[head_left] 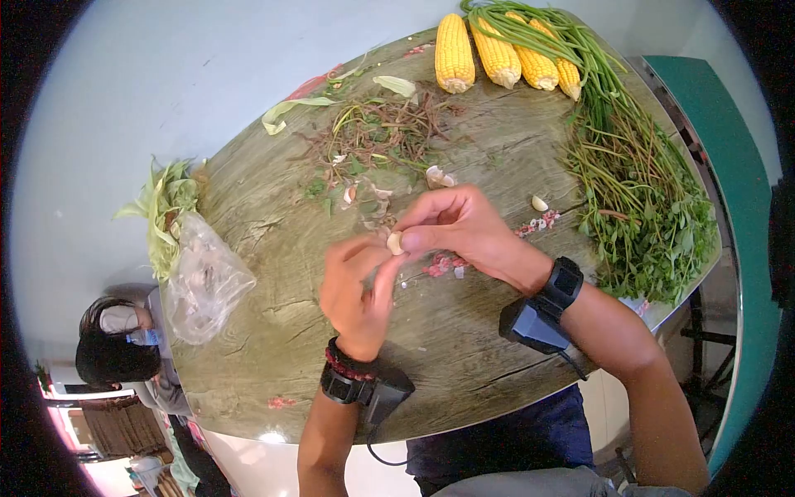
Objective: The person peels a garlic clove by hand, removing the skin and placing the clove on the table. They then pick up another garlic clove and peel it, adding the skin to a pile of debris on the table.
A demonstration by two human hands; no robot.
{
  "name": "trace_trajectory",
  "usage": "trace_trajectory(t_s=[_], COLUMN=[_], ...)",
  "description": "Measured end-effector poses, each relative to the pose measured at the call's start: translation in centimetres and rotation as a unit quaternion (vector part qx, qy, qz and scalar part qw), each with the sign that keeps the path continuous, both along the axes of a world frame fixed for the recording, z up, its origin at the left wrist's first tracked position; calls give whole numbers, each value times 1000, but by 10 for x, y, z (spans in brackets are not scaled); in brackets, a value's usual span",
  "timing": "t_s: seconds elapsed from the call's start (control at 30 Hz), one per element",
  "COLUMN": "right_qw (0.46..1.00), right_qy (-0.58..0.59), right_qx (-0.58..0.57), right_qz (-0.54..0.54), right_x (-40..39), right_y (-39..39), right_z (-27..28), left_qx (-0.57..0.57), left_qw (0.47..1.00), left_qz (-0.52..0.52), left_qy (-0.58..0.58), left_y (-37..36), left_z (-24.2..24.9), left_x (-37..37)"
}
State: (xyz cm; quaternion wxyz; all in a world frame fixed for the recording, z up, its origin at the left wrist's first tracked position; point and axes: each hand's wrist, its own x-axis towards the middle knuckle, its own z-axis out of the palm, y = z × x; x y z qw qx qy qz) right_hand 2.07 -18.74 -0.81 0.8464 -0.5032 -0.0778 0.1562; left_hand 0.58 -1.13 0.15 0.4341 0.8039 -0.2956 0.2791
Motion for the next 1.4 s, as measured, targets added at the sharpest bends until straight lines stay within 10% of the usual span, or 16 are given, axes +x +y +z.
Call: trace_trajectory(t_s=[1.4], right_qw=[999], right_qy=[28], right_qx=[-17], right_qz=[13], right_x=[-1], right_y=[-2], right_z=[6], left_qx=[31], left_qw=[996], left_qz=[69], left_qy=[-50], left_y=[-1], left_z=[6], left_x=[-7])
